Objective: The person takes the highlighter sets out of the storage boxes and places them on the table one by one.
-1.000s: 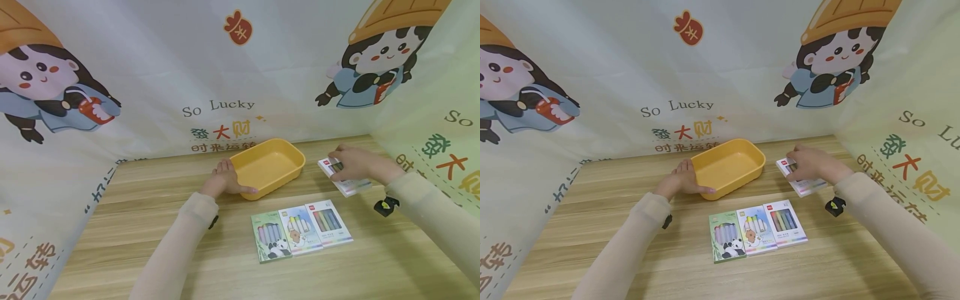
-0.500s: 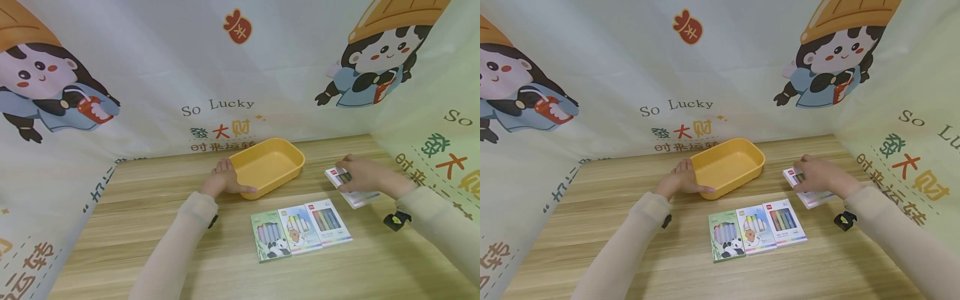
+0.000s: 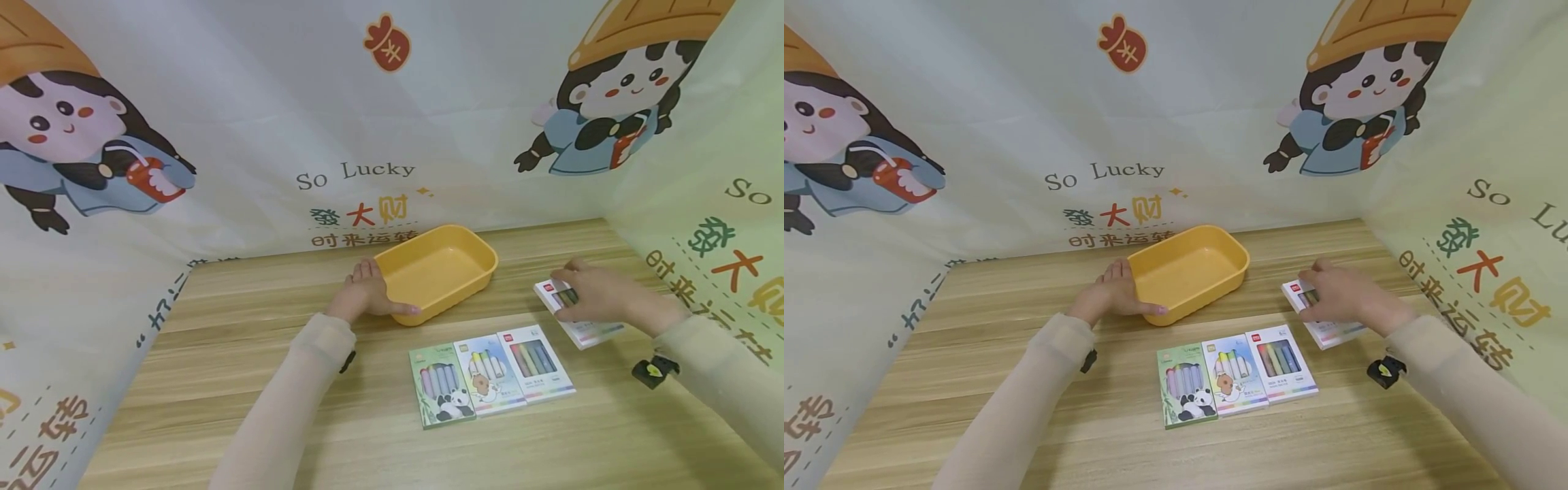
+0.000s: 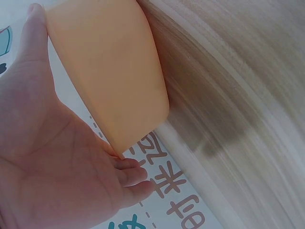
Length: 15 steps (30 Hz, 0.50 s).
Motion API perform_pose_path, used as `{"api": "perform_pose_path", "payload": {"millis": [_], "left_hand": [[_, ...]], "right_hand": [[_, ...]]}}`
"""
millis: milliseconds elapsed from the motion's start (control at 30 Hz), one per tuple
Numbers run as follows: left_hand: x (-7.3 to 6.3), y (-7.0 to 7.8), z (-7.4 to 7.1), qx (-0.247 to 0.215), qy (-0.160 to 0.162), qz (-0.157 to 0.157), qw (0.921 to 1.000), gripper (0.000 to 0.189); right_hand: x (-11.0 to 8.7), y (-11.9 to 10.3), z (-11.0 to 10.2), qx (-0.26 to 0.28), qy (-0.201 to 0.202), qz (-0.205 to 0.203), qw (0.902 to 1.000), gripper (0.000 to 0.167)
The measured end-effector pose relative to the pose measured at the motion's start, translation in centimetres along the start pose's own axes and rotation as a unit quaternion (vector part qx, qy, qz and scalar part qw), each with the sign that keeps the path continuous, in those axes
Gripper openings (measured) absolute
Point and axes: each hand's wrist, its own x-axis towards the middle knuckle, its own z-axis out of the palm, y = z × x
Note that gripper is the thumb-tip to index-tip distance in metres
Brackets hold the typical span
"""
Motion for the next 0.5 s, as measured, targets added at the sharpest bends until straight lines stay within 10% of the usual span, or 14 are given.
{"api": "perform_pose_path", "payload": {"millis": [500], "left_hand": [[0.1,-0.1,0.0,-0.001,-0.001,0.004,1.0000,0.141]], "right_hand": [[-1.5,0.2,2.5,0.018,0.007,-0.008,0.9998,0.076]]}}
